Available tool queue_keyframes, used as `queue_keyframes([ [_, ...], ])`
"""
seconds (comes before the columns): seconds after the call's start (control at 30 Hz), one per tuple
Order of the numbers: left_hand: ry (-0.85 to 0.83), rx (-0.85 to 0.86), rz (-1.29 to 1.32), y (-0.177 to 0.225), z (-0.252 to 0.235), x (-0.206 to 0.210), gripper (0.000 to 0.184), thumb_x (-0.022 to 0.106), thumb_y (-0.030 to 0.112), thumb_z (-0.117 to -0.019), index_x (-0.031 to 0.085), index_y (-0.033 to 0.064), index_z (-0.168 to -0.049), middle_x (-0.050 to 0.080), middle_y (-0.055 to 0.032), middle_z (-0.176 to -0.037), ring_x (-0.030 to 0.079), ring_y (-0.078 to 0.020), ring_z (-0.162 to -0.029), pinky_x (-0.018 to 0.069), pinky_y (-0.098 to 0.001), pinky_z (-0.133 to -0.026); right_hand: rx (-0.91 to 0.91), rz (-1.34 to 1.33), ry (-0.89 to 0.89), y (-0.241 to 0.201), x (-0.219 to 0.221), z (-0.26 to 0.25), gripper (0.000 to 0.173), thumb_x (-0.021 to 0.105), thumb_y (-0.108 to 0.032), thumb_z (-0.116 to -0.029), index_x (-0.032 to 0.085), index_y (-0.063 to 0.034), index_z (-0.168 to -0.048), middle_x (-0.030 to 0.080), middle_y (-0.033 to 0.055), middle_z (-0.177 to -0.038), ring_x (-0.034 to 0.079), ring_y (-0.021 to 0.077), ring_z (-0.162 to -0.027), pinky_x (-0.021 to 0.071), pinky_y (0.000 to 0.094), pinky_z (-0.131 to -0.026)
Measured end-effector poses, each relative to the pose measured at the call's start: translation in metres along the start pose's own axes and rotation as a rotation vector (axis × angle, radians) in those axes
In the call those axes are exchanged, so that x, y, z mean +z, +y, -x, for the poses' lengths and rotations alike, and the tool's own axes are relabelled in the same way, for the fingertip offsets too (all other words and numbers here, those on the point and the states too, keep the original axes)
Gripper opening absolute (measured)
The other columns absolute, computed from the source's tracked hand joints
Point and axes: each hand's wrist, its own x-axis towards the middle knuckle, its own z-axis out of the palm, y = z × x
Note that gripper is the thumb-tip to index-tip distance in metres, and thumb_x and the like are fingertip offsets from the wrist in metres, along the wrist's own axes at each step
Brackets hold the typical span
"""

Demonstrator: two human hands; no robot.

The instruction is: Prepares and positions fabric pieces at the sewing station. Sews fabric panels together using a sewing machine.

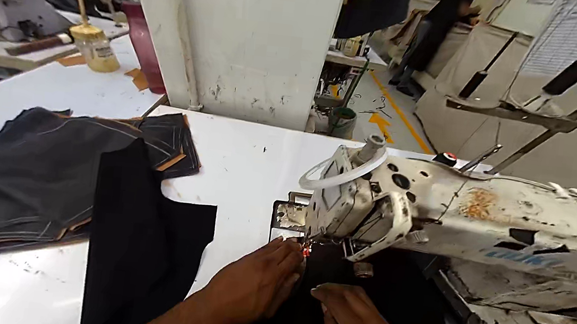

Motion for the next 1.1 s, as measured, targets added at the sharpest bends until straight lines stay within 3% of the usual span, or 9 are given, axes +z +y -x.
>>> queue_keyframes([
  [0.13, -0.023, 0.008, 0.017, 0.000, 0.000, -0.001, 0.035, 0.036, 0.022, -0.1083, 0.060, 0.0013, -0.124, 0.059, -0.0166, -0.142, 0.051, -0.0252, -0.141, 0.0389, -0.0378, -0.119, -0.127, 0.015, 0.021, 0.000, 0.021, 0.002, 0.029, 0.055, -0.007, -0.0989, 0.075, -0.0107, -0.120, 0.071, 0.0045, -0.126, 0.064, 0.0194, -0.120, 0.0502, 0.0266, -0.104],
  [0.23, -0.040, 0.008, 0.004, -0.001, -0.001, -0.001, 0.032, 0.038, 0.017, -0.1054, 0.060, 0.0014, -0.122, 0.057, -0.0159, -0.144, 0.050, -0.0250, -0.141, 0.0392, -0.0369, -0.119, -0.184, 0.103, -0.001, 0.002, 0.033, 0.001, 0.031, 0.053, -0.009, -0.0981, 0.074, -0.0124, -0.121, 0.071, 0.0029, -0.126, 0.064, 0.0207, -0.119, 0.0514, 0.0294, -0.101],
  [0.3, -0.030, -0.001, 0.004, -0.001, 0.000, -0.001, 0.032, 0.039, 0.017, -0.1048, 0.063, 0.0024, -0.121, 0.059, -0.0137, -0.143, 0.051, -0.0227, -0.141, 0.0383, -0.0365, -0.120, -0.200, 0.162, -0.010, 0.002, 0.037, 0.003, 0.033, 0.053, -0.007, -0.0958, 0.074, -0.0126, -0.121, 0.070, 0.0030, -0.126, 0.064, 0.0224, -0.117, 0.0535, 0.0328, -0.096],
  [0.43, -0.026, 0.117, 0.076, -0.012, 0.003, -0.013, 0.028, 0.049, 0.021, -0.1039, 0.072, 0.0068, -0.113, 0.066, -0.0080, -0.132, 0.057, -0.0185, -0.133, 0.0414, -0.0389, -0.118, -0.198, 0.220, -0.007, -0.002, 0.038, 0.006, 0.036, 0.052, -0.009, -0.0948, 0.072, -0.0133, -0.125, 0.069, 0.0016, -0.130, 0.064, 0.0227, -0.117, 0.0524, 0.0349, -0.096],
  [0.5, -0.139, 0.250, 0.102, -0.024, 0.004, -0.028, 0.031, 0.049, 0.025, -0.1062, 0.074, 0.0107, -0.118, 0.068, -0.0044, -0.132, 0.058, -0.0166, -0.133, 0.0453, -0.0349, -0.114, -0.190, 0.216, -0.018, -0.005, 0.037, 0.008, 0.038, 0.051, -0.011, -0.0949, 0.071, -0.0117, -0.127, 0.069, 0.0025, -0.131, 0.063, 0.0234, -0.118, 0.0517, 0.0365, -0.096],
  [0.6, -0.256, 0.374, 0.099, -0.039, 0.005, -0.039, 0.038, 0.046, 0.032, -0.1089, 0.069, 0.0140, -0.132, 0.063, -0.0018, -0.142, 0.051, -0.0153, -0.141, 0.0397, -0.0319, -0.120, -0.174, 0.197, -0.017, -0.007, 0.037, 0.010, 0.038, 0.047, -0.020, -0.0997, 0.069, -0.0106, -0.129, 0.068, 0.0034, -0.132, 0.062, 0.0236, -0.120, 0.0493, 0.0368, -0.099],
  [0.67, -0.262, 0.409, 0.074, -0.043, 0.006, -0.040, 0.039, 0.045, 0.033, -0.1095, 0.067, 0.0141, -0.136, 0.061, -0.0020, -0.145, 0.048, -0.0154, -0.143, 0.0376, -0.0316, -0.121, -0.166, 0.190, -0.012, -0.007, 0.039, 0.010, 0.039, 0.046, -0.030, -0.1045, 0.069, -0.0108, -0.129, 0.068, 0.0033, -0.132, 0.061, 0.0230, -0.121, 0.0483, 0.0359, -0.101],
  [1.1, -0.150, 0.332, 0.033, -0.036, 0.004, -0.030, 0.038, 0.047, 0.031, -0.1082, 0.069, 0.0124, -0.133, 0.062, -0.0031, -0.143, 0.048, -0.0143, -0.143, 0.0350, -0.0338, -0.124, -0.290, 0.175, -0.128, 0.026, 0.022, -0.006, 0.044, 0.042, -0.038, -0.1078, 0.066, -0.0145, -0.135, 0.065, -0.0009, -0.138, 0.055, 0.0178, -0.131, 0.0426, 0.0334, -0.110],
])
